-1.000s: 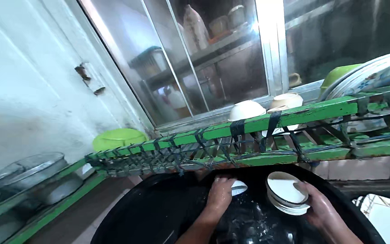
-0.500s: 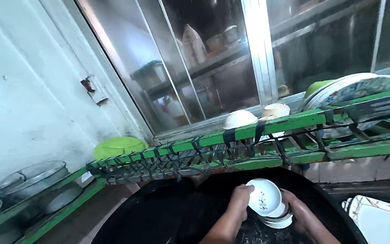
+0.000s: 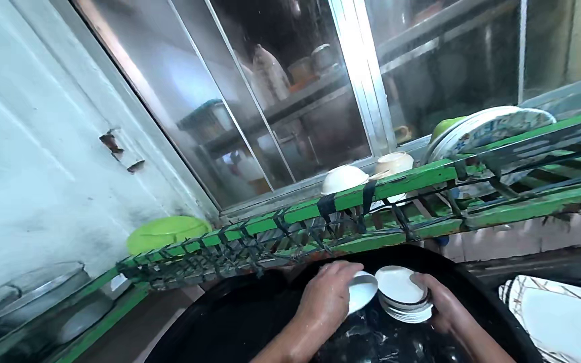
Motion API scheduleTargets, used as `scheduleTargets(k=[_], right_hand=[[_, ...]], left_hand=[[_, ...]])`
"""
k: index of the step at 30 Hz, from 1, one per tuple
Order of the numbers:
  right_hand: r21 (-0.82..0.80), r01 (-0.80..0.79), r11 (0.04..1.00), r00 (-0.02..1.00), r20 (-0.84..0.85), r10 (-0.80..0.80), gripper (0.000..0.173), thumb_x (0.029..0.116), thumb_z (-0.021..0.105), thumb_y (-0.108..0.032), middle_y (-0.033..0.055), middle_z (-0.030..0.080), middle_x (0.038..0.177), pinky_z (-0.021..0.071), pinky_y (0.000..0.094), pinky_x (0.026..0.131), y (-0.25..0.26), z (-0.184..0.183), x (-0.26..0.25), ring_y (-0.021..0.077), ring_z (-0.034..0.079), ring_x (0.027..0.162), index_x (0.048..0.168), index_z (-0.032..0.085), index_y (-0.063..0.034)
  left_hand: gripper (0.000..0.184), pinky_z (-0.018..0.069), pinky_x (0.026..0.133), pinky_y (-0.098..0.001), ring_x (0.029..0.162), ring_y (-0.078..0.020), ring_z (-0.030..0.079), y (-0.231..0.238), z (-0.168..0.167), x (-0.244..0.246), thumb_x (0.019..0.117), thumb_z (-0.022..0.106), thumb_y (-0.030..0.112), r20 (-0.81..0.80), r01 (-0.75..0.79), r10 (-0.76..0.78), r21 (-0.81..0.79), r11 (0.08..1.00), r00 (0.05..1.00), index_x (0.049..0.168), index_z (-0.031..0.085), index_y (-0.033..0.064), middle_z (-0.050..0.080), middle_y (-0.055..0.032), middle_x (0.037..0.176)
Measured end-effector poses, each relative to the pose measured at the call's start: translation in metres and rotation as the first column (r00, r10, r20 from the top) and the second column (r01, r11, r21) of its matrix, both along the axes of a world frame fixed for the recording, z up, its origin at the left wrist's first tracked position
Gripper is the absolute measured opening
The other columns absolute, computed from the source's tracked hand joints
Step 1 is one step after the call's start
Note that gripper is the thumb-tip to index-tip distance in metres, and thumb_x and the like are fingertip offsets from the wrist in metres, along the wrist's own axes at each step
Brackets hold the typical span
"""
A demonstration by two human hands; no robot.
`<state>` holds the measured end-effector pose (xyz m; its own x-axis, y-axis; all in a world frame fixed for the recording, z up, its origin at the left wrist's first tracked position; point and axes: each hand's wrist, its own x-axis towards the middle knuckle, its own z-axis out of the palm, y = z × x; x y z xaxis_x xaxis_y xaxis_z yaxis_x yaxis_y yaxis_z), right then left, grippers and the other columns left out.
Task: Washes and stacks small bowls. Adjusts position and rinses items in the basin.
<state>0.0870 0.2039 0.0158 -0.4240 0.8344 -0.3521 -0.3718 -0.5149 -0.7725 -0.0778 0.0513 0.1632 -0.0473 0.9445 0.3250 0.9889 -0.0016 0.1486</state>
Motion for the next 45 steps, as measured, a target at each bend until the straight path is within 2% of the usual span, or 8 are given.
scheduleTargets(k=[4,10,22,28,33,39,43,45], right_hand=[[0.017,-0.014,1.000,0.999,-0.029,0.015,0.036,0.1022,0.051,-0.030,0.0186,0.068,0.113,0.0591,0.0522,0.075,-0.001,-0.003,-0.002,0.0321,0.070,0.098,0.131,0.057,-0.0090],[0.034,0.003,0.999,0.998,-0.065,0.000,0.039,0.1019,0.053,-0.029,0.0189,0.068,0.115,0.0584,0.0524,0.079,-0.006,-0.003,0.000,0.0318,0.069,0.101,0.135,0.057,-0.0081],[0.031,0.044,0.999,0.992,-0.117,-0.040,0.048,0.1027,0.054,-0.026,0.0200,0.062,0.127,0.0555,0.0495,0.088,0.000,0.009,0.006,0.0306,0.064,0.112,0.147,0.046,-0.0087],[0.070,0.041,0.997,0.995,-0.091,-0.035,0.050,0.1012,0.055,-0.028,0.0192,0.063,0.126,0.0565,0.0479,0.087,0.005,0.003,0.001,0.0290,0.065,0.111,0.146,0.047,-0.0084],[0.108,0.050,0.993,0.996,-0.084,-0.041,0.048,0.0995,0.056,-0.027,0.0185,0.064,0.122,0.0572,0.0475,0.086,0.009,0.001,-0.001,0.0284,0.066,0.108,0.144,0.049,-0.0075],[0.165,0.037,0.986,0.997,-0.074,-0.025,0.048,0.0996,0.054,-0.028,0.0174,0.066,0.121,0.0586,0.0465,0.086,0.009,-0.002,0.001,0.0270,0.068,0.106,0.143,0.050,-0.0074],[0.184,-0.010,0.983,1.000,-0.018,0.013,0.049,0.1001,0.055,-0.026,0.0179,0.065,0.123,0.0568,0.0462,0.088,0.006,-0.002,0.001,0.0270,0.066,0.108,0.144,0.048,-0.0070],[0.188,-0.039,0.981,0.998,-0.031,0.046,0.046,0.0997,0.053,-0.025,0.0170,0.067,0.119,0.0582,0.0459,0.086,0.002,-0.002,0.000,0.0266,0.068,0.105,0.142,0.051,-0.0070]], left_hand=[[0.031,0.0599,0.079,-0.0479,0.106,-0.0285,0.069,-0.008,0.068,0.014,0.0945,0.064,0.009,-0.505,0.362,-0.163,0.325,0.874,0.848,0.122,0.073,0.0209,0.071,-0.0069,0.122],[0.042,0.0504,0.097,-0.0541,0.124,-0.0380,0.059,0.030,0.192,0.055,0.0965,0.049,-0.004,-0.487,0.299,-0.011,0.520,0.800,0.874,0.130,0.068,0.0124,0.062,-0.0165,0.135],[0.038,0.0412,0.104,-0.0669,0.138,-0.0460,0.044,0.202,0.172,0.066,0.1058,0.055,0.035,-0.576,0.065,-0.125,-0.125,0.990,0.808,0.137,0.065,0.0148,0.052,-0.0151,0.149],[0.036,0.0347,0.116,-0.0551,0.139,-0.0369,0.050,0.199,0.172,0.076,0.1087,0.047,0.013,-0.390,0.049,-0.219,-0.402,0.914,0.894,0.141,0.059,0.0050,0.055,-0.0204,0.147],[0.038,0.0463,0.106,-0.0471,0.122,-0.0291,0.062,0.149,0.180,0.071,0.1096,0.043,0.021,-0.090,0.117,-0.091,0.351,0.929,0.992,0.139,0.061,0.0052,0.064,-0.0183,0.133],[0.032,0.0608,0.072,-0.0288,0.081,-0.0088,0.070,0.003,0.041,0.059,0.1040,0.050,0.022,0.175,0.364,-0.457,0.392,0.845,0.872,0.115,0.074,0.0045,0.074,-0.0048,0.100],[0.076,0.0438,0.111,-0.0515,0.144,-0.0330,0.042,0.024,-0.048,0.025,0.1007,0.058,0.042,0.756,-0.022,0.155,-0.183,0.983,0.636,0.161,0.027,0.0065,0.032,-0.0202,0.163],[0.087,0.0439,0.102,-0.0688,0.149,-0.0399,0.033,0.039,-0.080,0.021,0.1003,0.050,0.060,0.884,-0.031,0.328,-0.337,0.941,0.333,0.166,0.007,0.0225,0.016,-0.0141,0.170]])
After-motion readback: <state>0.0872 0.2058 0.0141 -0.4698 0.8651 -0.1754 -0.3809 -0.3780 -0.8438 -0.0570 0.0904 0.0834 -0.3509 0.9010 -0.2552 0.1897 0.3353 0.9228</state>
